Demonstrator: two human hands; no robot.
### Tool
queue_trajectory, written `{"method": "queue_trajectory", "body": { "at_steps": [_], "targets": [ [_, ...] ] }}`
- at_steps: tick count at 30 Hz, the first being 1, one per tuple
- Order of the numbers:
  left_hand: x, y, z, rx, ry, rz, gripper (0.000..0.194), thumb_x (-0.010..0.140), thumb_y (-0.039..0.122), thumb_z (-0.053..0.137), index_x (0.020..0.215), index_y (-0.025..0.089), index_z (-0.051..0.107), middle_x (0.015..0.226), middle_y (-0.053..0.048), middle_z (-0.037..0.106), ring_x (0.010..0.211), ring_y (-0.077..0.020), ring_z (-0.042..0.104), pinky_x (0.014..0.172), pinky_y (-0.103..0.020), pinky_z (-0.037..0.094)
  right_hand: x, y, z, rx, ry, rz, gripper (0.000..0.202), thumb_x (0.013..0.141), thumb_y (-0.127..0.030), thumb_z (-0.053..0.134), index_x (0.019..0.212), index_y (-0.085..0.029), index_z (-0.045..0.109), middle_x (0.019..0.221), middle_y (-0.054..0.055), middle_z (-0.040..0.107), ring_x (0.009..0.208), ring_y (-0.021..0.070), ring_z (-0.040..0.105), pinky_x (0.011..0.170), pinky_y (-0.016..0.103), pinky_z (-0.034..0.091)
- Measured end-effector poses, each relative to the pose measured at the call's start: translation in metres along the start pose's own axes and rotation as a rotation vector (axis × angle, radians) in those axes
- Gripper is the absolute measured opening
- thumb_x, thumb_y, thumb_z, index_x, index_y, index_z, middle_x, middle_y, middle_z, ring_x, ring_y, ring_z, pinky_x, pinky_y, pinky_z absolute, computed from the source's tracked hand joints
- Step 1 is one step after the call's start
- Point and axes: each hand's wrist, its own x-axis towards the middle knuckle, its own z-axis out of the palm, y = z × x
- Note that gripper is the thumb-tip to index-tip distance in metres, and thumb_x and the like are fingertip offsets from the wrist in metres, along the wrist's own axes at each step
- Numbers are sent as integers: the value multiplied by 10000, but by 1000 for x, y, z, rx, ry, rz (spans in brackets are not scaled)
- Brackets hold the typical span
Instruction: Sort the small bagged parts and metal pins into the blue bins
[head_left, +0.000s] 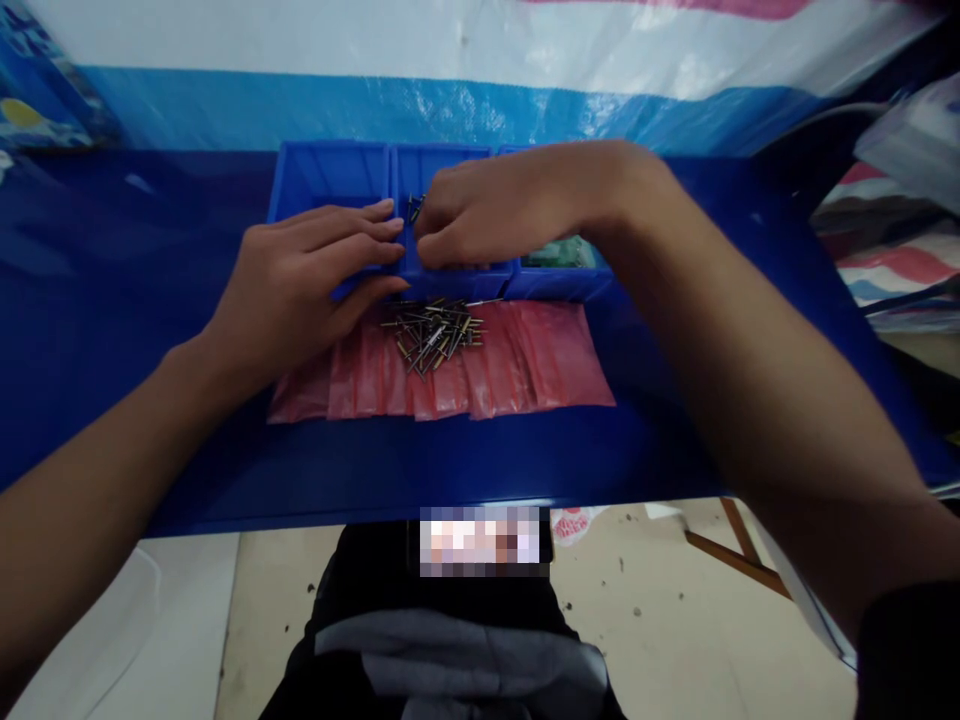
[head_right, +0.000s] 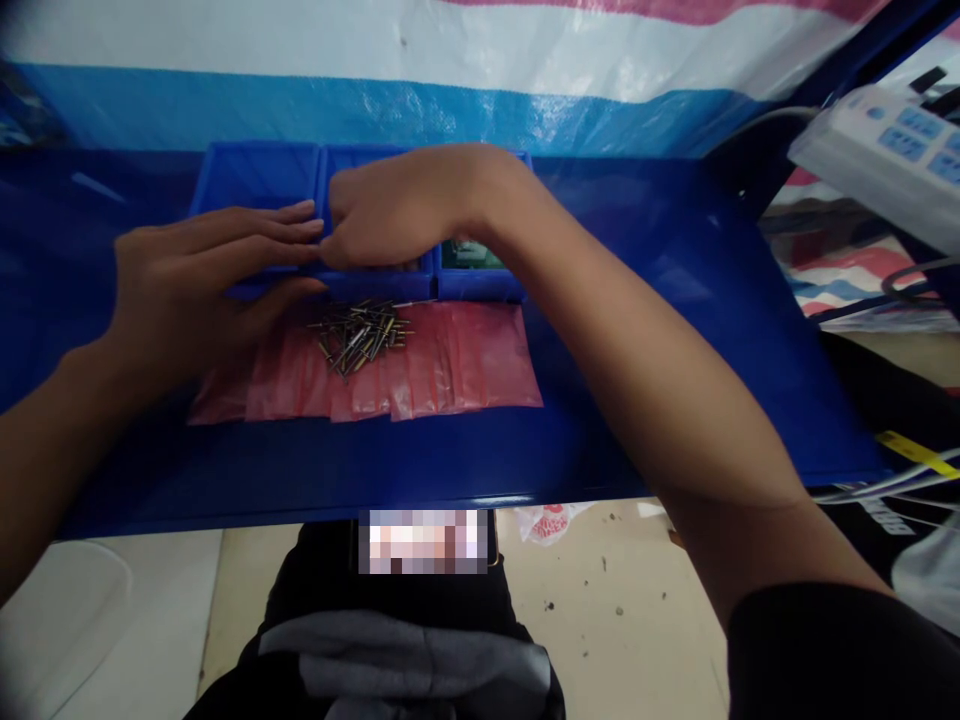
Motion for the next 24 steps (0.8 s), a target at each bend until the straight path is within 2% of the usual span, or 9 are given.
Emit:
{"method": "queue_trajectory", "body": {
  "at_steps": [2, 4, 7, 14, 17, 20, 24],
  "targets": [
    [0, 0, 0, 1, -7, -2, 223, 1077, 299, 682, 1299, 272, 689, 1376, -44, 772, 1391, -191, 701, 1170, -409, 659, -5, 6, -7, -55, -9, -77, 236, 960, -175, 620, 767, -130, 747, 587, -65, 531, 567, 59, 467, 515, 222, 292],
    [0, 0, 0, 3, -5, 6, 220, 1071, 307, 692, 1284, 252, 693, 1360, -56, 779, 1387, -195, 704, 1167, -402, 660, -9, 10, -12, -82, -26, -142, 136, 963, -198, 693, 941, -140, 814, 690, -66, 657, 619, 62, 571, 551, 182, 363],
    [0, -1, 1, 19, -2, 24, 218, 1064, 290, 703, 1270, 216, 703, 1328, -69, 790, 1376, -204, 712, 1166, -376, 655, -13, 12, -17, -93, -10, -193, 217, 909, -218, 834, 1125, -201, 831, 842, -62, 758, 726, 85, 681, 616, 160, 444],
    [0, -2, 2, 60, 23, 50, 207, 1096, 349, 659, 1203, 175, 692, 1290, -9, 786, 1345, -205, 729, 1125, -385, 660, -28, -6, -19, -126, 120, -272, 287, 832, -33, 814, 1050, -216, 851, 838, -94, 785, 739, 67, 719, 519, 140, 414],
    [1, -1, 1, 85, 18, 58, 196, 1090, 335, 671, 1154, 151, 694, 1216, -21, 795, 1298, -204, 754, 1110, -349, 658, -36, -14, -20, -92, 123, -322, 340, 829, -39, 825, 1089, -258, 845, 913, -126, 800, 809, 47, 747, 572, 118, 474],
    [2, 0, 0, 94, 24, 53, 173, 1093, 324, 669, 1148, 162, 688, 1218, -5, 792, 1285, -198, 760, 1101, -342, 662, -40, -17, -22, -83, 71, -298, 378, 837, -65, 842, 1141, -291, 842, 967, -125, 810, 892, 60, 778, 624, 113, 513],
    [1, -1, 1, 89, 26, 55, 197, 1100, 348, 656, 1185, 172, 679, 1253, 7, 785, 1318, -211, 744, 1100, -369, 669, -38, -14, -22, -20, 103, -308, 368, 876, -50, 718, 1137, -270, 855, 995, -84, 830, 909, 93, 792, 691, 134, 564]
  ]
}}
